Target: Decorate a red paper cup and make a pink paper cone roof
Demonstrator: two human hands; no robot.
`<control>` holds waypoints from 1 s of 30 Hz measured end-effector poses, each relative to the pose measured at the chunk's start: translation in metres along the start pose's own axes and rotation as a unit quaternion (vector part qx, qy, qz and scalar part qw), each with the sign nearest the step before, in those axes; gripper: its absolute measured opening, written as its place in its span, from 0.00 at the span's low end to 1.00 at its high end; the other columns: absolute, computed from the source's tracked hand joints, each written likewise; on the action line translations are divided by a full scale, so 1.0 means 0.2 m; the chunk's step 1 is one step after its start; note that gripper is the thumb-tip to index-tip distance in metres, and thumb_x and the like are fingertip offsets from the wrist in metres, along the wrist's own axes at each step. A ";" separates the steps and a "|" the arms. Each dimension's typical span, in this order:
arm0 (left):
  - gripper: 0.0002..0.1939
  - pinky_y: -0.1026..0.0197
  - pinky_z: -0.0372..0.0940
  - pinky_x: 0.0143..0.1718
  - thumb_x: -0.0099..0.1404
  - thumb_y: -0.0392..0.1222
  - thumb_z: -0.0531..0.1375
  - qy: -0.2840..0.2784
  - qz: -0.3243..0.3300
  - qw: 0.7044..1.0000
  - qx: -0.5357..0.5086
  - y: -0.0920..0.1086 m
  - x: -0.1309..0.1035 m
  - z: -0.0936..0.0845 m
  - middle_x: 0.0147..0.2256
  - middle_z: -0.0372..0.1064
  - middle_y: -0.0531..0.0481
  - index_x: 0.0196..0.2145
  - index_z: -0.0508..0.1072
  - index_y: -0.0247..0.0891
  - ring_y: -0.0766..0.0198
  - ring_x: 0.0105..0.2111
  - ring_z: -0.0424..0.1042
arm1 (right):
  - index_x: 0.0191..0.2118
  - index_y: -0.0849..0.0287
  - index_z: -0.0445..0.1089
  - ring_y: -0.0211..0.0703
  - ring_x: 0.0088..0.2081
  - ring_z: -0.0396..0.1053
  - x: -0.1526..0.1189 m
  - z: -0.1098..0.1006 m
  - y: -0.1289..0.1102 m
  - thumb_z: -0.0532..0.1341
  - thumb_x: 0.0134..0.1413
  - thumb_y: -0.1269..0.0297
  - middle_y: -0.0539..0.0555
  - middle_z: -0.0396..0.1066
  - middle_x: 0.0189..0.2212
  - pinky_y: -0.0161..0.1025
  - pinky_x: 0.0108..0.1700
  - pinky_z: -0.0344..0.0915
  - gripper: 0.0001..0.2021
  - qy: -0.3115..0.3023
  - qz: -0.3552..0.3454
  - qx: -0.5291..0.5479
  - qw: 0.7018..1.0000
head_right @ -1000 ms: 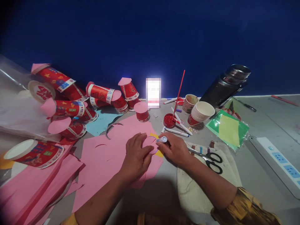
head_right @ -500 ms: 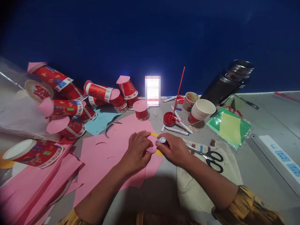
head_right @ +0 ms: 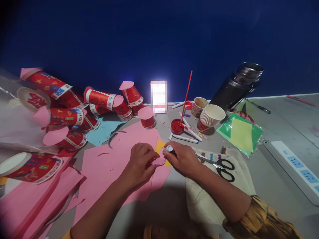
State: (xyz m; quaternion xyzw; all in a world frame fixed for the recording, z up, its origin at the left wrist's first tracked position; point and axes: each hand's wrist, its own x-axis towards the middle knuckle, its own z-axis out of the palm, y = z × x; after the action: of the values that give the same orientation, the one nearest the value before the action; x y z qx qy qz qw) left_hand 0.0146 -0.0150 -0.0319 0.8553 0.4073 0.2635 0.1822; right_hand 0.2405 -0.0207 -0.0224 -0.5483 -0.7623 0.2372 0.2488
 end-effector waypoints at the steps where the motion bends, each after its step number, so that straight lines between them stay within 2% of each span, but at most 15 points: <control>1: 0.14 0.42 0.56 0.58 0.60 0.29 0.60 0.001 0.012 1.000 0.011 0.00 -0.01 0.00 0.41 0.70 0.47 0.41 0.77 0.42 0.53 0.48 0.67 | 0.46 0.54 0.73 0.47 0.37 0.75 0.00 0.00 0.00 0.60 0.66 0.57 0.53 0.79 0.37 0.40 0.40 0.63 0.09 0.001 0.002 0.002 1.000; 5: 0.14 0.39 0.55 0.58 0.62 0.29 0.60 -0.017 0.044 0.998 0.046 0.00 -0.01 -0.01 0.43 0.72 0.45 0.42 0.79 0.42 0.51 0.49 0.67 | 0.44 0.54 0.72 0.46 0.36 0.74 0.01 -0.01 -0.01 0.59 0.67 0.57 0.52 0.79 0.35 0.39 0.39 0.63 0.09 -0.007 0.019 0.023 1.000; 9: 0.13 0.38 0.55 0.57 0.64 0.30 0.59 -0.034 0.050 0.996 0.060 0.00 -0.01 -0.01 0.44 0.72 0.43 0.43 0.79 0.41 0.50 0.49 0.66 | 0.44 0.55 0.71 0.45 0.32 0.72 0.01 -0.01 -0.01 0.59 0.66 0.56 0.50 0.77 0.31 0.38 0.35 0.62 0.10 -0.004 0.039 0.050 0.998; 12: 0.13 0.40 0.56 0.56 0.65 0.31 0.58 -0.034 0.048 0.996 0.062 0.00 -0.01 0.00 0.43 0.72 0.44 0.42 0.78 0.42 0.51 0.48 0.66 | 0.45 0.56 0.72 0.44 0.31 0.72 0.01 0.00 -0.01 0.60 0.66 0.56 0.50 0.77 0.31 0.39 0.35 0.63 0.10 0.025 0.025 0.054 0.998; 17: 0.11 0.41 0.56 0.56 0.65 0.32 0.58 -0.044 0.046 0.996 0.063 0.01 -0.01 -0.01 0.42 0.71 0.44 0.41 0.78 0.41 0.52 0.47 0.66 | 0.45 0.55 0.74 0.49 0.37 0.76 0.02 -0.02 -0.04 0.60 0.66 0.56 0.54 0.80 0.37 0.41 0.39 0.65 0.10 0.039 -0.036 -0.008 0.999; 21: 0.12 0.41 0.56 0.55 0.65 0.31 0.58 -0.058 0.048 0.995 0.070 0.01 -0.02 -0.02 0.43 0.71 0.43 0.43 0.77 0.41 0.52 0.47 0.66 | 0.46 0.55 0.74 0.47 0.34 0.75 0.04 -0.07 -0.06 0.59 0.67 0.56 0.54 0.80 0.34 0.40 0.35 0.64 0.10 0.066 -0.019 -0.024 0.997; 27: 0.15 0.42 0.56 0.55 0.66 0.31 0.57 -0.059 0.047 0.995 0.070 0.01 -0.02 -0.02 0.43 0.70 0.43 0.47 0.77 0.42 0.52 0.47 0.66 | 0.45 0.54 0.74 0.48 0.36 0.75 0.06 -0.04 -0.07 0.60 0.66 0.58 0.54 0.79 0.35 0.41 0.39 0.65 0.09 0.008 -0.063 -0.026 0.998; 30: 0.14 0.41 0.56 0.55 0.65 0.31 0.57 -0.062 0.043 0.995 0.070 0.02 -0.02 -0.02 0.44 0.70 0.43 0.45 0.77 0.42 0.52 0.46 0.67 | 0.44 0.55 0.74 0.45 0.31 0.73 0.06 -0.04 -0.07 0.60 0.65 0.58 0.53 0.79 0.33 0.40 0.35 0.65 0.09 0.058 -0.027 0.006 0.998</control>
State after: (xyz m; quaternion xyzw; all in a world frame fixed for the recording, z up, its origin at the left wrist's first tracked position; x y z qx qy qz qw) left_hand 0.0121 -0.0201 -0.0291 0.8977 0.3750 0.1879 0.1351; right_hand 0.2332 -0.0118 -0.0058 -0.5389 -0.7598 0.2028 0.3019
